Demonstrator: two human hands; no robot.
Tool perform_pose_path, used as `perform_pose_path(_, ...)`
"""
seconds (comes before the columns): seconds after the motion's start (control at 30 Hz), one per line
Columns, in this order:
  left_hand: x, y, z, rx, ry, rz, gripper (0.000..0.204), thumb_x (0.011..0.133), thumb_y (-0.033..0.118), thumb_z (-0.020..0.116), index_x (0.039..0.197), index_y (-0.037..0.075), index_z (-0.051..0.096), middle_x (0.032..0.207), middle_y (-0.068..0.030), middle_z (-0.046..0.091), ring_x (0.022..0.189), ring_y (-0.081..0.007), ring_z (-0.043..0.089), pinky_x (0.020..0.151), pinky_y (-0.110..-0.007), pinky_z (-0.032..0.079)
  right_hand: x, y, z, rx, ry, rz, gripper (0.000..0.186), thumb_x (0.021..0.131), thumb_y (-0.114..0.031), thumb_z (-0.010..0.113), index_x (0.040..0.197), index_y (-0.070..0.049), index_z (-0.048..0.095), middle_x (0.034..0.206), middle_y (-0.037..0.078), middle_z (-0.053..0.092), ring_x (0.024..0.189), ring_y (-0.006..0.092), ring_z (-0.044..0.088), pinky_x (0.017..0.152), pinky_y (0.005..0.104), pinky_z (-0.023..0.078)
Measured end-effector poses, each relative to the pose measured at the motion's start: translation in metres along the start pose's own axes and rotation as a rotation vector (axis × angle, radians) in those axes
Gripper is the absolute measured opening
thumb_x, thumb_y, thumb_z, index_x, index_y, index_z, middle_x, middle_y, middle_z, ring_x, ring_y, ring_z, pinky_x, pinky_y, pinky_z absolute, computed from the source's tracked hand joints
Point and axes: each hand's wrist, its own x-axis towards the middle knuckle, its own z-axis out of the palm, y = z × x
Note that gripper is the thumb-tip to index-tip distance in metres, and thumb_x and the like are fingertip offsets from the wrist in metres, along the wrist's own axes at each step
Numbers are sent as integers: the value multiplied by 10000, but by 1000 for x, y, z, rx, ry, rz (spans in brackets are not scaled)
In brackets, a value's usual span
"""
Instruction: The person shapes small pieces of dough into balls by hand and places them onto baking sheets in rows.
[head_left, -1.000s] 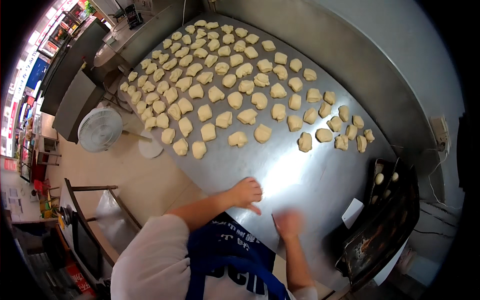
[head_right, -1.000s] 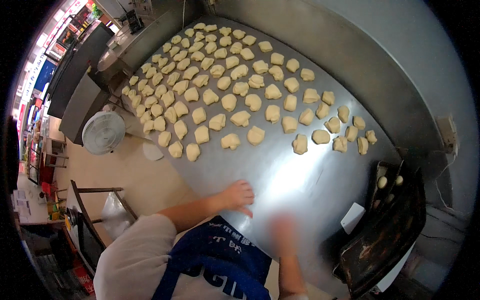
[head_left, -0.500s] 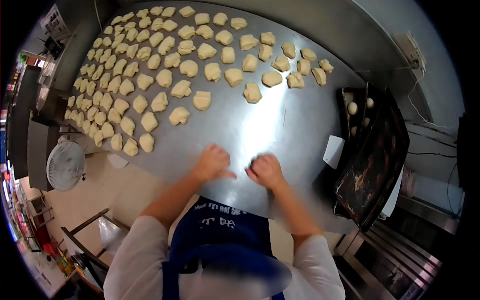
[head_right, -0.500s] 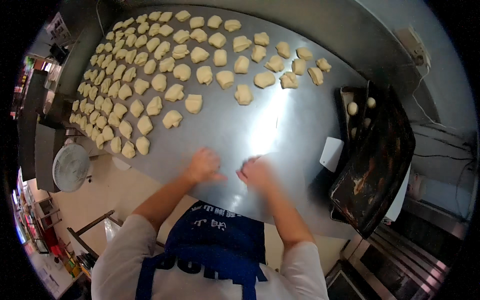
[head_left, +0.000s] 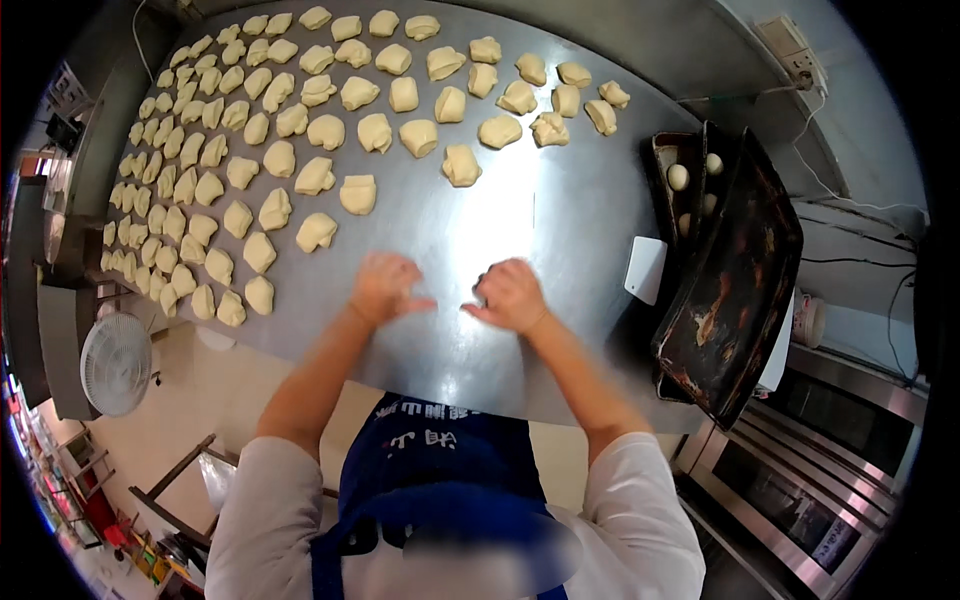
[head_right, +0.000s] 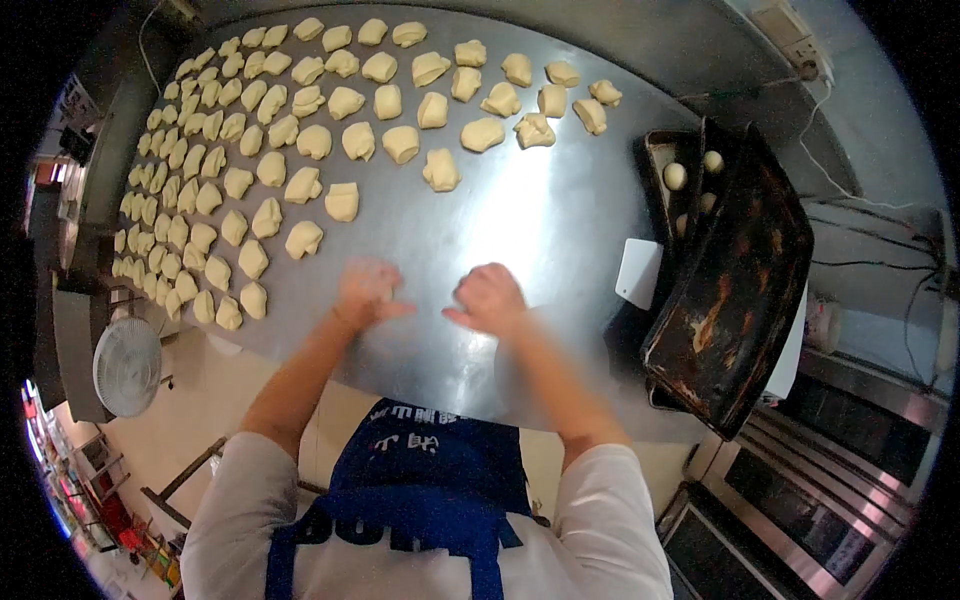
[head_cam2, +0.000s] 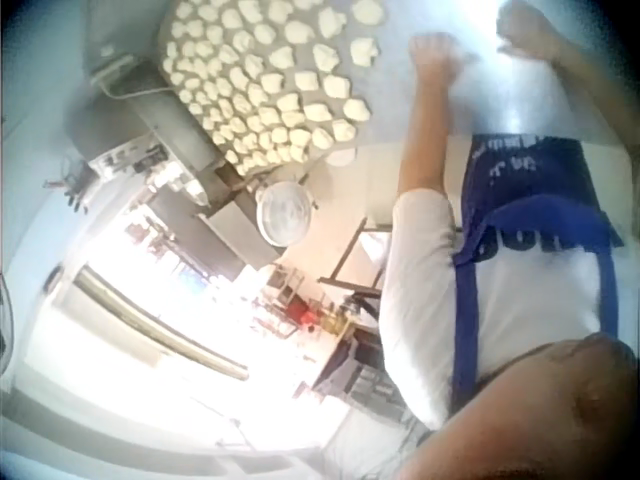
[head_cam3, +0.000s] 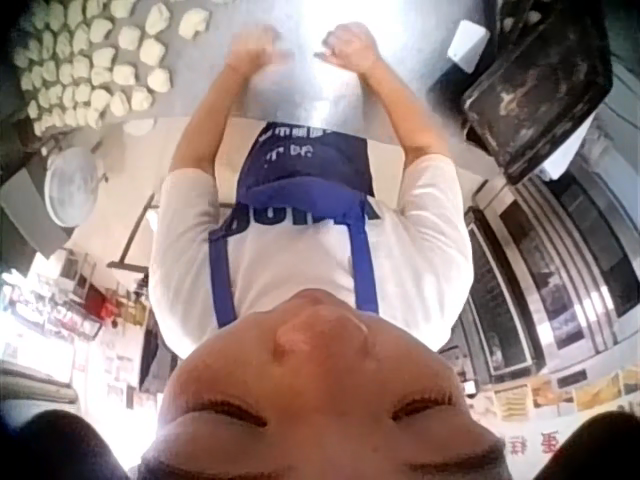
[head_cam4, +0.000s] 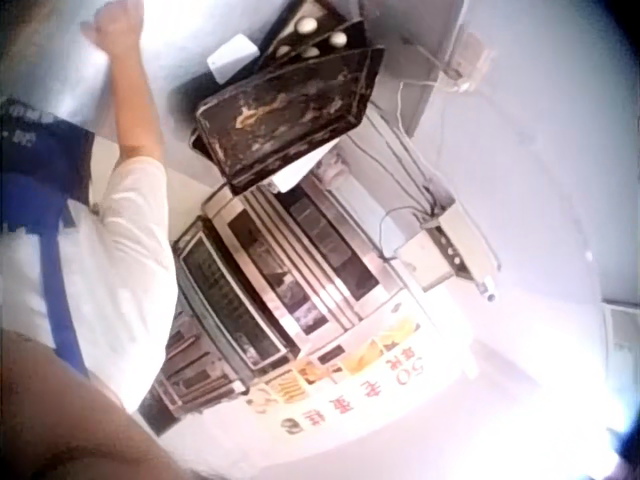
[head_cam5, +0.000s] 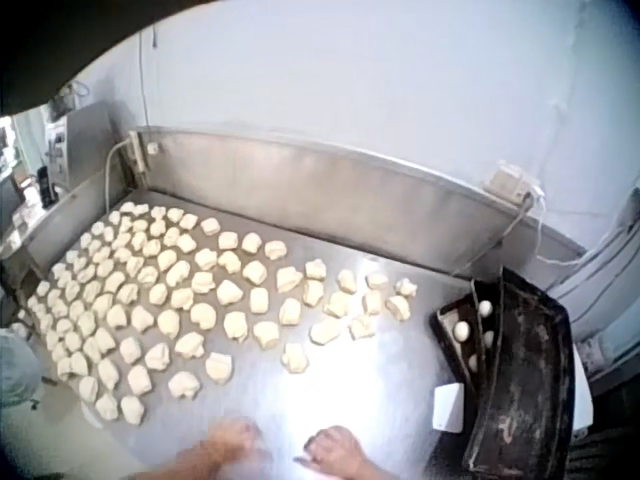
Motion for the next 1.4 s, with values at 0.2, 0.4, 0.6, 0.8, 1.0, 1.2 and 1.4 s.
perform_pose_path(0.2, -22, -29, -18, 26, 182, -157, 295, 703, 326, 901, 835, 155, 700, 926, -22, 666, 897, -254, 638, 778, -424, 503, -19, 22, -55, -15, -6, 195, 351, 678, -328, 901, 885, -133, 695, 970, 72, 671, 921, 303, 641, 829, 441, 511)
perform_pose_path(0.4, -12, -3, -4, 67, -105, 41, 261, 726, 283, 884, 829, 156, 681, 943, -12, 676, 887, -263, 639, 733, -423, 493, 7, -10, -3, 33, 14, -71, 311, 725, -283, 868, 737, -149, 588, 844, 15, 641, 831, 248, 636, 738, 395, 520)
perform_pose_path(0.6, -8, -43, -25, -51, 50, -72, 318, 705, 227, 888, 927, 124, 685, 939, -56, 657, 914, -305, 626, 800, -429, 488, 2, 36, -60, -13, -230, 94, 399, 715, -337, 857, 1024, -137, 706, 966, 36, 680, 986, 266, 638, 841, 420, 544)
perform_pose_path(0.8, -47, -2, -30, -101, 83, -229, 482, 757, 207, 886, 1155, 78, 645, 1192, -147, 634, 1105, -400, 584, 937, -470, 486, -21, -14, -60, -7, -166, 549, 362, 800, -176, 730, 1159, -137, 712, 1144, 96, 662, 1116, 327, 605, 938, 443, 554)
perform_pose_path(1.0, -52, 0, -42, -143, -50, -541, 441, 838, 205, 834, 1209, 54, 648, 1147, -153, 679, 1047, -361, 653, 924, -436, 528, -14, -83, -71, 116, 104, 924, 415, 818, -155, 700, 1232, -122, 708, 1197, 143, 655, 1158, 349, 609, 988, 431, 535)
perform_pose_path(1.2, -62, 76, -35, -1065, -139, -1075, 346, 958, 195, 740, 1244, 33, 631, 1069, -84, 694, 938, -179, 669, 809, -327, 566, -100, -116, -194, 164, 596, 1033, 761, 792, -161, 813, 1496, -112, 528, 1219, 123, 670, 1057, 218, 674, 925, 348, 550)
perform_pose_path(1.4, -61, 176, -31, -1403, -219, -1319, 310, 1015, 192, 650, 1285, 44, 617, 1079, -57, 692, 914, -150, 680, 703, -279, 581, -149, -42, -275, 35, 521, 1156, 683, 787, -155, 794, 1426, -73, 568, 1229, 188, 636, 1130, 355, 638, 982, 425, 524)
